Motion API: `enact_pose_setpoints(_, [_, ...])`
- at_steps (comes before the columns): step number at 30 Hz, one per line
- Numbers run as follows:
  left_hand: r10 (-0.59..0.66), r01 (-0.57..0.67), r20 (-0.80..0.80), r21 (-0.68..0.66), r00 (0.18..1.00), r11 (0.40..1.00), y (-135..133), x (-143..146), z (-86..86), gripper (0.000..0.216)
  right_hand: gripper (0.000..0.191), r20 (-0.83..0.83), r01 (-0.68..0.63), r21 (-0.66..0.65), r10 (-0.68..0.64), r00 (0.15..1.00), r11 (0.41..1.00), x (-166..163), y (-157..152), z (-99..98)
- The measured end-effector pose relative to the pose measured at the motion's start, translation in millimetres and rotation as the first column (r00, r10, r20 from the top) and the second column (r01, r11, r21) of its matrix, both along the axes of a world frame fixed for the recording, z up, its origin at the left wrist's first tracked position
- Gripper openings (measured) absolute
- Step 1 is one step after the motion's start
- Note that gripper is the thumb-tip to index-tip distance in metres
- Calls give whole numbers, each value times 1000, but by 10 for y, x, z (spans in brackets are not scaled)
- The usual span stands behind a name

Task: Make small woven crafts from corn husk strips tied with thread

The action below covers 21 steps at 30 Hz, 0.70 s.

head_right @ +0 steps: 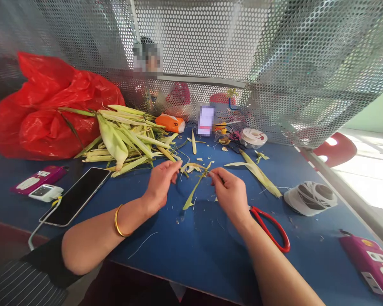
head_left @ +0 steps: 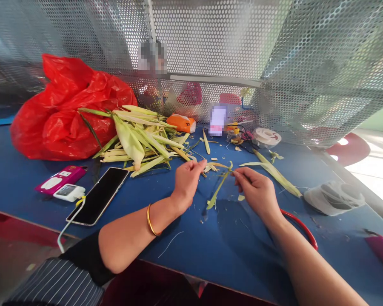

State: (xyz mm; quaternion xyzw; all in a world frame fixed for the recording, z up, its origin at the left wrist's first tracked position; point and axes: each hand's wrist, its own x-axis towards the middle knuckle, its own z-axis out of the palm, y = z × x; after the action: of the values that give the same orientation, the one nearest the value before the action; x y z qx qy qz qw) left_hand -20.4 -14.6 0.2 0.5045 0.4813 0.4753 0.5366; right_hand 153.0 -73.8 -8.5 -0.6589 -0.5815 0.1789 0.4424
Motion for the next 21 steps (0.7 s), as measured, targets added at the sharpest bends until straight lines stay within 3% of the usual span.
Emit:
enact_pose_setpoints(2, [94,-64,-105,256,990,965,42,-42,40,29,23,86,-35,21,33,996,999,29,-4,24])
enact_pose_setpoints(4, [35,57,-224,391,974,919,70,-67,67,18,24,154,-108,42,100,983,993,21,-15,42])
enact_pose_setpoints(5, [-45,159,-283,395,958,905,76,-71,72,17,24,178,-146,51,135,975,988,7,-22,50])
enact_pose_setpoints(8, [-316,418,-350,267,882,869,69,-63,51,23,24,231,-234,73,212,950,970,-43,-39,68])
enact_pose_setpoints(12, [-509,520,-166,25,845,854,37,-40,18,25,25,313,-283,85,244,918,955,-77,-51,66])
enact_pose_setpoints(16, [-556,560,89,-237,826,794,36,-38,24,38,19,348,-249,46,219,912,967,-90,-55,38])
enact_pose_setpoints(21, [-517,565,229,-345,825,749,52,-41,18,24,17,270,-200,-21,199,942,979,-76,-49,30])
